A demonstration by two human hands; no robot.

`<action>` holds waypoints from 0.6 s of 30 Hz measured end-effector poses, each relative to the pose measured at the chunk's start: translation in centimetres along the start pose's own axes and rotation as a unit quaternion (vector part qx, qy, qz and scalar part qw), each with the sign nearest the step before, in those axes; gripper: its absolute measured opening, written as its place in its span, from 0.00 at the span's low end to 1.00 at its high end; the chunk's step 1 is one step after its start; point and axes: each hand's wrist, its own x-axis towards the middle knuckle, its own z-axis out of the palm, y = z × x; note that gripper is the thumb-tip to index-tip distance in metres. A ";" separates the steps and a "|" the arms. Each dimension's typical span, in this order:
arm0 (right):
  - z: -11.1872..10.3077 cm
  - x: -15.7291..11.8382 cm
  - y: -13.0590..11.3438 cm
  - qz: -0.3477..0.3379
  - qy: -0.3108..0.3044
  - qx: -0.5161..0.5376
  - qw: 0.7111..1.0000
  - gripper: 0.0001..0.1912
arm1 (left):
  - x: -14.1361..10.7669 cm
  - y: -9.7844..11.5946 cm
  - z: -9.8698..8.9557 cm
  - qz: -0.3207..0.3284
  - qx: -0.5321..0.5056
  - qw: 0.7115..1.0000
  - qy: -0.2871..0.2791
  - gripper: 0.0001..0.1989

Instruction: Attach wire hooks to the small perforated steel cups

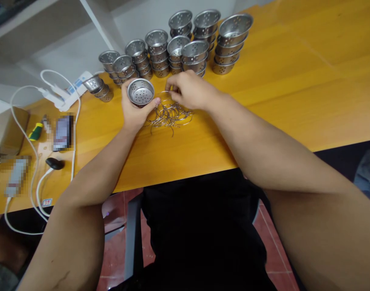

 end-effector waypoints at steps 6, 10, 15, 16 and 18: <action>-0.2 0.0 -0.1 0.043 0.063 0.030 0.997 0.27 | -0.1 0.4 0.1 0.021 -0.012 1.000 -0.013 0.47; 0.2 0.1 -0.2 0.059 0.107 0.093 0.988 0.36 | 0.0 0.7 -0.2 0.015 0.037 0.999 -0.007 0.44; 0.4 0.1 -1.5 0.052 0.141 0.126 0.981 0.35 | -0.1 0.4 -0.2 0.002 0.037 0.999 -0.016 0.45; 0.4 0.1 -1.8 0.048 0.139 0.128 0.981 0.36 | -0.1 0.3 -0.1 -0.001 0.031 0.999 -0.023 0.46; 0.6 0.0 -2.3 0.044 0.131 0.129 0.982 0.37 | -0.2 0.2 0.2 0.000 0.020 0.999 -0.030 0.47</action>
